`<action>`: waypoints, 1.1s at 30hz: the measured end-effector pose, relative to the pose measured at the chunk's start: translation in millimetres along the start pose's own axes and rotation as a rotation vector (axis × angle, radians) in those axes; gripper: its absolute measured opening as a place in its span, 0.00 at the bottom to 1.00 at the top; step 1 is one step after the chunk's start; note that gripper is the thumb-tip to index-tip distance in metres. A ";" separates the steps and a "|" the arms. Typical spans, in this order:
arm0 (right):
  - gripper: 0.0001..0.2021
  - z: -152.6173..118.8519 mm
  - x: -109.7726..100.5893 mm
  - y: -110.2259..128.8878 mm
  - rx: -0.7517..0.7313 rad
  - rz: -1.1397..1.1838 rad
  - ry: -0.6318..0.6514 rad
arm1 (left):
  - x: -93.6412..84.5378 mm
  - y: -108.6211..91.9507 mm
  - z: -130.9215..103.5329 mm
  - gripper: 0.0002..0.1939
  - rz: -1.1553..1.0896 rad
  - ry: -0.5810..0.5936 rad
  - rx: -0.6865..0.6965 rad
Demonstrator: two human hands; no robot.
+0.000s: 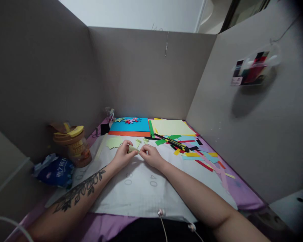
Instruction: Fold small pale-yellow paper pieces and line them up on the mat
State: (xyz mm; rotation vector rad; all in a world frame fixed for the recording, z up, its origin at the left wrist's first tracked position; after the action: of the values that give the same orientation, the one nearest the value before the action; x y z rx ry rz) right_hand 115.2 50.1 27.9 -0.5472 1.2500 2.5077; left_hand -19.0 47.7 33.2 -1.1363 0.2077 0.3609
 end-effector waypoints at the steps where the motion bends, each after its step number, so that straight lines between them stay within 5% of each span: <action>1: 0.07 1.0 -3.9 -2.4 0.006 0.008 -0.011 | -2.7 1.6 1.4 0.14 -0.001 -0.008 -0.013; 6: 0.07 5.9 -24.0 -21.7 0.040 -0.021 -0.112 | -27.1 10.0 10.0 0.14 0.077 -0.175 -0.023; 11: 0.04 0.9 -12.2 -13.4 0.009 0.014 -0.054 | -9.9 8.8 6.0 0.15 0.041 -0.038 0.005; 19: 0.09 -8.1 -4.6 -3.2 0.114 0.169 -0.037 | -4.6 5.0 0.3 0.09 0.039 -0.017 0.053; 28: 0.08 -7.6 2.2 -14.8 0.198 0.362 -0.022 | -3.2 -16.5 -9.6 0.06 0.134 0.049 0.466; 33: 0.03 -6.9 1.6 -13.6 0.210 0.417 0.006 | -0.9 -15.4 -11.1 0.08 0.161 0.087 0.470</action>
State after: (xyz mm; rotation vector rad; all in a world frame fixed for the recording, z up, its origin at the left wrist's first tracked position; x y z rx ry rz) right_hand 120.8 52.6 13.9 -0.2640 1.7590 2.6439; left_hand -13.6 31.7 42.0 -0.6725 0.4380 0.3803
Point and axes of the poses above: each hand's wrist, its own z-axis towards the middle knuckle, its own x-axis out of the palm, y = z × x, the point moved 8 cm from there along z, towards the middle knuckle, and after that the axes turned 9 degrees about -y, right-handed, at the moved point
